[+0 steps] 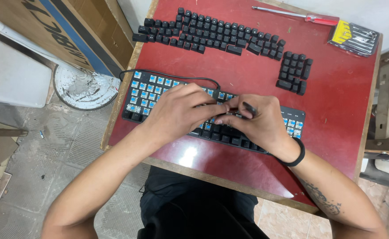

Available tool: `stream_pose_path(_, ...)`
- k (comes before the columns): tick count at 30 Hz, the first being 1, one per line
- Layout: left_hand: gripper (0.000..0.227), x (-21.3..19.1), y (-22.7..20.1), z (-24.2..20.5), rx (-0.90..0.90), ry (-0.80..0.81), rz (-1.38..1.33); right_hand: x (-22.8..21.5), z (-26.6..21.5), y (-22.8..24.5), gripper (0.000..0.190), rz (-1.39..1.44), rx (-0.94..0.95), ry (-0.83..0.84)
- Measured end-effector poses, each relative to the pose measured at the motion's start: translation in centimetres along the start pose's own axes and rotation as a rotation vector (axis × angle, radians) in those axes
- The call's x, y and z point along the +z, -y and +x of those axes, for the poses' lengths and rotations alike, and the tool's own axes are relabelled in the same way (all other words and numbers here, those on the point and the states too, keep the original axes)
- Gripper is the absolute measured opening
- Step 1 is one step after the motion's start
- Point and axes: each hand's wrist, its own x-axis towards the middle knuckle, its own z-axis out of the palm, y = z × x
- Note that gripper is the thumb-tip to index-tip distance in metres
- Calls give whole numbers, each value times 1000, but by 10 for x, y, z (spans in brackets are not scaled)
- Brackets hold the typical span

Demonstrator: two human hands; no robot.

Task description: The person uses a keycap puller to remove keycaps from a mechanical keyboard and places them on the table. They systematically remove keycaps across the keyboard, then press the exposed switches to test them.

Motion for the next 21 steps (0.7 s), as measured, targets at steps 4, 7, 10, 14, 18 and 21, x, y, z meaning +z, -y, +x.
stream_pose_path(4, 6, 8, 2, -6, 40, -127, 47, -4, 1, 7, 68, -75, -81, 6)
stream_pose_path(7, 6, 9, 3, -7, 34, -156, 66, -1, 0, -1, 64, -67, -120, -6)
stream_pose_path(10, 7, 11, 1, -8, -7, -161, 16, -1, 0, -5, 61, -70, -146, -16)
stream_pose_path(14, 3, 12, 0, -5, -17, -182, 8, -2, 0, -9, 57, -80, -148, -13)
stream_pose_path(18, 14, 7, 4, -5, 75, -170, 105, 2, 4, -2, 59, -33, -127, 5)
stream_pose_path(21, 18, 9, 15, 0, 100, -150, 169, -3, 10, -2, 63, -92, -99, -37)
